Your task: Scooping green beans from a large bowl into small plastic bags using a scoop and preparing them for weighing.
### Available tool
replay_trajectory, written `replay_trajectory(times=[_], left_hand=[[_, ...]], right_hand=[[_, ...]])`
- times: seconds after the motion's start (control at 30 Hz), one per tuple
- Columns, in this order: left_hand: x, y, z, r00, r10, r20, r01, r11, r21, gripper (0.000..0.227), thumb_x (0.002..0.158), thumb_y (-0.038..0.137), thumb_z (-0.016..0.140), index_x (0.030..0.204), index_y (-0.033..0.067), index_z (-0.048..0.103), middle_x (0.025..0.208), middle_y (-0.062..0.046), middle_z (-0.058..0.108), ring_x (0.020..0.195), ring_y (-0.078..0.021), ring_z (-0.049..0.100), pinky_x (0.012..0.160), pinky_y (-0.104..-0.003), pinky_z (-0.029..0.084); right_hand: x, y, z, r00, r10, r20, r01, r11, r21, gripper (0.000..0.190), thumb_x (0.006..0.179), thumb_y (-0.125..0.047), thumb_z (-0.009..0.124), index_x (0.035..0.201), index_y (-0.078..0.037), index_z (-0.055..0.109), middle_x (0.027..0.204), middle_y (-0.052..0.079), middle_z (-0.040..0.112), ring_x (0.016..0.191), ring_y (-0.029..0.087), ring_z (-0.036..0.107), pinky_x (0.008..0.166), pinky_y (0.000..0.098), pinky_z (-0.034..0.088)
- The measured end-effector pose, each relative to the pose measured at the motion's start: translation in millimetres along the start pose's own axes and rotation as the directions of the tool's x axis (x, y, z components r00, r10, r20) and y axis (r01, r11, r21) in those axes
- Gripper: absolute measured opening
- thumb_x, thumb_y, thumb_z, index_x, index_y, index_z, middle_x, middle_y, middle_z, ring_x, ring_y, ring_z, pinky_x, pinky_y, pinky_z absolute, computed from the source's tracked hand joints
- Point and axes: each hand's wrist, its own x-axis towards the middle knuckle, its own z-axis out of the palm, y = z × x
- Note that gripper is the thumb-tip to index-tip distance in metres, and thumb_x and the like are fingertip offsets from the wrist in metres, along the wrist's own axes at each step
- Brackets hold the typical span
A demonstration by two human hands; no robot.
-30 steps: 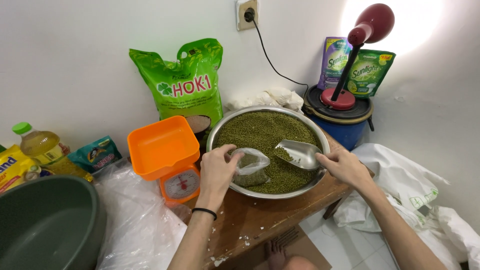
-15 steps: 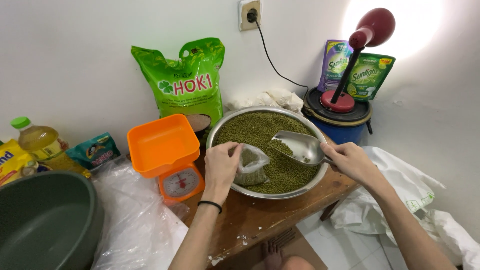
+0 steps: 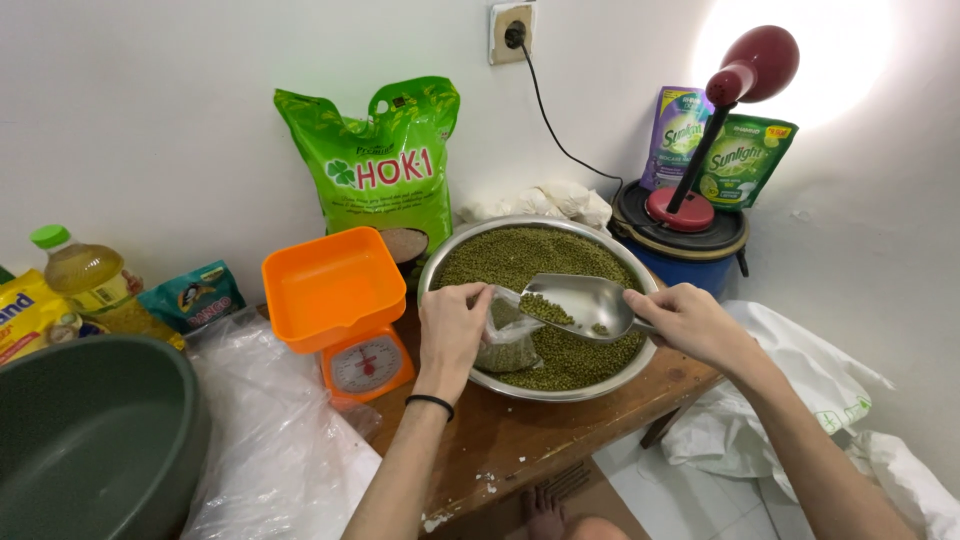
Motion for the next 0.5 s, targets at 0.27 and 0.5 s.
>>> replay_trajectory(times=[0.27,0.5], left_hand=[[6.2,-6.5,5.4,0.999,0.051,0.003,-0.05,0.999,-0.02,0.025,0.098,0.016,0.063,0.113,0.0011,0.076,0.049,-0.009,0.067,0.043,-0.017,0.067,0.049,-0.026,0.057],[9.1,-8.0,7.0,0.998,0.069,0.003,-0.069,0.997,-0.018,0.024,0.099,0.015,0.063,0.113,0.0012,0.076,0.047,-0.007,0.066,0.041,-0.0159,0.066,0.049,-0.024,0.057]], right_hand=[[5.9,-12.8,4.8,0.998,0.066,0.005,-0.064,0.984,-0.167,0.052,0.097,-0.056,0.054,0.111,-0.015,0.083,0.07,0.017,0.074,0.074,0.029,0.068,0.064,0.0424,0.058],[-42.7,-99.7,-20.8,0.999,0.049,0.023,-0.037,0.926,-0.376,0.047,0.097,-0.053,0.05,0.115,-0.024,0.082,0.091,0.018,0.08,0.097,0.036,0.073,0.089,0.0484,0.055]])
